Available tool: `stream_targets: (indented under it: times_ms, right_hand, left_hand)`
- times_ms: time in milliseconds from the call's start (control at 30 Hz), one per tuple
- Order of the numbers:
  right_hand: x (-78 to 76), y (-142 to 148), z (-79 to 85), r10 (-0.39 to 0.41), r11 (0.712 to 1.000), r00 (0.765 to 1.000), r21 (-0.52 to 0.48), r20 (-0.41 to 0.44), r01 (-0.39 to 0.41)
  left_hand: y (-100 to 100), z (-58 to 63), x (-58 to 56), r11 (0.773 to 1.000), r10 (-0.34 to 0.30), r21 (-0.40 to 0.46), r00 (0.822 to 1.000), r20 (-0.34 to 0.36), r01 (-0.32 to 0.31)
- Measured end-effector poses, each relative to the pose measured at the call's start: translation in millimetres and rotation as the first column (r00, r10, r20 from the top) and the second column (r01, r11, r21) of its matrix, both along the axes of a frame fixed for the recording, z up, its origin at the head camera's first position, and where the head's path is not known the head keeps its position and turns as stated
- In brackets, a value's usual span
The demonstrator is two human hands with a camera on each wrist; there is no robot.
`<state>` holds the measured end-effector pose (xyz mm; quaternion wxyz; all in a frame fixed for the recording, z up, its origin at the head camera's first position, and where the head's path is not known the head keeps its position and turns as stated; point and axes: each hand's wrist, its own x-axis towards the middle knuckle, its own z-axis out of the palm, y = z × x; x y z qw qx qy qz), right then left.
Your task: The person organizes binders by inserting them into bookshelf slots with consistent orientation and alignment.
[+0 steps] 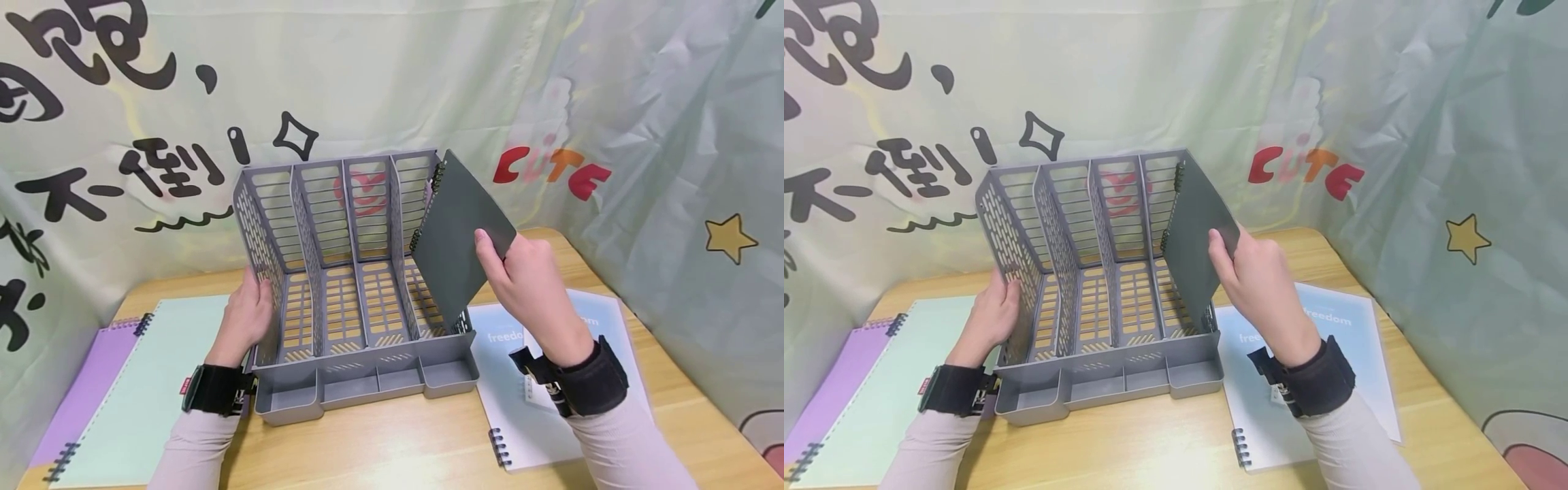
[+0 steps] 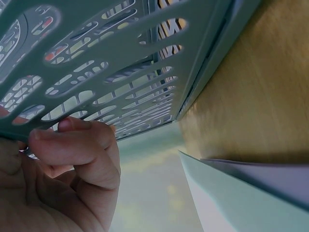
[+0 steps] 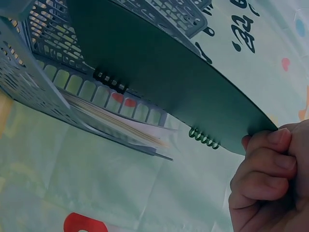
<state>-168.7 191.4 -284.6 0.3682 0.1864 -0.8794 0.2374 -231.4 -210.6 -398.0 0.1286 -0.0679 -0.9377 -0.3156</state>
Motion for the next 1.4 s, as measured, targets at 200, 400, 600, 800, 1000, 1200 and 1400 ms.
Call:
stream_targets:
  times_ms: [200,400,600,800,1000,1200,1400]
  right_hand:
    - [-7.6,-2.7,-6.1,-0.002,1.0,1.0,0.008,0.02,0.002]
    - [-12.8,-5.9,-11.5,0.001,0.999,0.999,0.032,0.032,-0.002]
    - [-17.5,-9.8,-16.2,-0.006,0.999,0.998,0.049,0.056,0.003]
    - [-23.0,-15.4,-22.3,-0.016,0.997,0.998,0.076,0.064,0.011]
    - [-28.7,-22.2,-27.7,-0.046,0.994,0.995,0.106,0.086,0.037]
    - [-35.0,-26.1,-32.1,-0.078,0.988,0.993,0.142,0.091,0.065]
    - [-39.5,-26.6,-37.7,-0.093,0.985,0.989,0.154,0.11,0.076]
  left_hand:
    - [-0.7,-0.3,0.1,1.0,0.0,-0.003,1.0,0.0,0.0]
    - [-0.9,-0.8,-0.8,1.0,-0.005,0.0,1.0,-0.004,0.005]
    - [-0.8,-0.9,-1.9,1.0,-0.005,0.004,1.0,-0.002,0.005]
    - [-0.7,-0.2,-1.4,1.0,-0.01,0.004,1.0,-0.001,0.01]
    - [-1.6,-0.8,-1.1,1.0,-0.013,0.001,1.0,-0.008,0.013]
    - [-1.8,-0.4,-0.8,1.0,-0.013,0.006,1.0,-0.002,0.013]
    - [-1.7,-0.8,-0.5,1.0,-0.016,0.007,1.0,-0.006,0.016]
